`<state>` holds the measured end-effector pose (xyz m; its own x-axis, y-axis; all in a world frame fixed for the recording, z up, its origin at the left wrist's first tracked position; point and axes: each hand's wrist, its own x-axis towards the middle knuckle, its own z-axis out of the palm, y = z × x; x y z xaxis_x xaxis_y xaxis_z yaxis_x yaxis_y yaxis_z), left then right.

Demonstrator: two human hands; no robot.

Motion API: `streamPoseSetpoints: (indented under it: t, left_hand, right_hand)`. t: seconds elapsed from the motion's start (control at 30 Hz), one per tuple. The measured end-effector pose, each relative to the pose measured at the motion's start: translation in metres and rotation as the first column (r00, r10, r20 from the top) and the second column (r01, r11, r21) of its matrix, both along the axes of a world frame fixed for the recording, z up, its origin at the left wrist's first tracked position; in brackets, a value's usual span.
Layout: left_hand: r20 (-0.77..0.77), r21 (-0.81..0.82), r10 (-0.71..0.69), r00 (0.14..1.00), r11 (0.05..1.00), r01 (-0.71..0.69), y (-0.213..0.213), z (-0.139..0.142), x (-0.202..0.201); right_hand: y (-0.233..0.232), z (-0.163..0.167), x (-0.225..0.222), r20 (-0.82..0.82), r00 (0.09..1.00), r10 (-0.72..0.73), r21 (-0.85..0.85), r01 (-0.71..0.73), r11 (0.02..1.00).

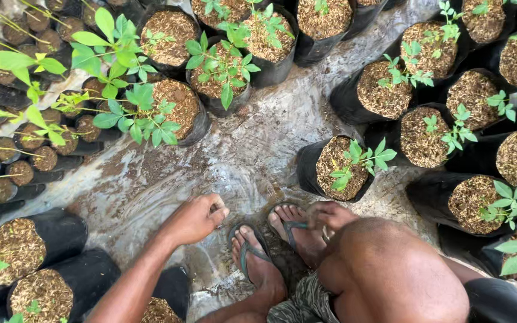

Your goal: The person repeatedly picks up small potted seedlings from a nursery floor and places them into new positions among other seedlings. The person handles the seedlings one at a time, moving them between rows and adjusting their placement throughout the clip.

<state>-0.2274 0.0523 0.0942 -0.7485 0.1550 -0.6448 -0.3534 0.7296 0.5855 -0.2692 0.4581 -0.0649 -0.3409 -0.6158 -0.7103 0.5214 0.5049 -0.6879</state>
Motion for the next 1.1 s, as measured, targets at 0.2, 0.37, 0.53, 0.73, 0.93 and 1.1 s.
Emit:
streamPoseSetpoints:
  t: [0.2, 0.37, 0.53, 0.73, 0.93, 1.1]
  left_hand:
    - [-0.025, -0.097, -0.218, 0.976, 0.972, 0.214, 0.039, -0.017, -0.061]
    - [-0.222, 0.013, -0.229, 0.948, 0.971, 0.238, 0.127, -0.057, -0.130]
    - [-0.056, 0.028, -0.085, 0.995, 0.996, 0.087, 0.190, -0.076, -0.160]
    - [-0.318, -0.158, -0.388, 0.865, 0.921, 0.355, 0.194, -0.091, -0.178]
    - [-0.339, -0.201, -0.392, 0.855, 0.918, 0.342, 0.168, -0.084, -0.201]
    - [-0.592, -0.162, -0.284, 0.754, 0.959, 0.234, 0.149, -0.075, -0.223]
  right_hand:
    - [0.055, 0.033, -0.014, -0.037, 0.782, -0.622, 0.220, 0.614, 0.758]
    - [0.076, 0.041, -0.032, -0.222, 0.644, -0.732, 0.078, 0.760, 0.645]
    - [0.068, 0.025, -0.032, -0.259, 0.718, -0.646, 0.187, 0.694, 0.696]
    - [0.054, 0.044, -0.039, -0.367, 0.748, -0.554, 0.170, 0.639, 0.750]
    - [0.040, 0.079, -0.084, -0.533, 0.805, -0.259, 0.471, 0.537, 0.700]
    - [0.025, 0.081, -0.107, -0.636, 0.678, -0.368, 0.145, 0.574, 0.806]
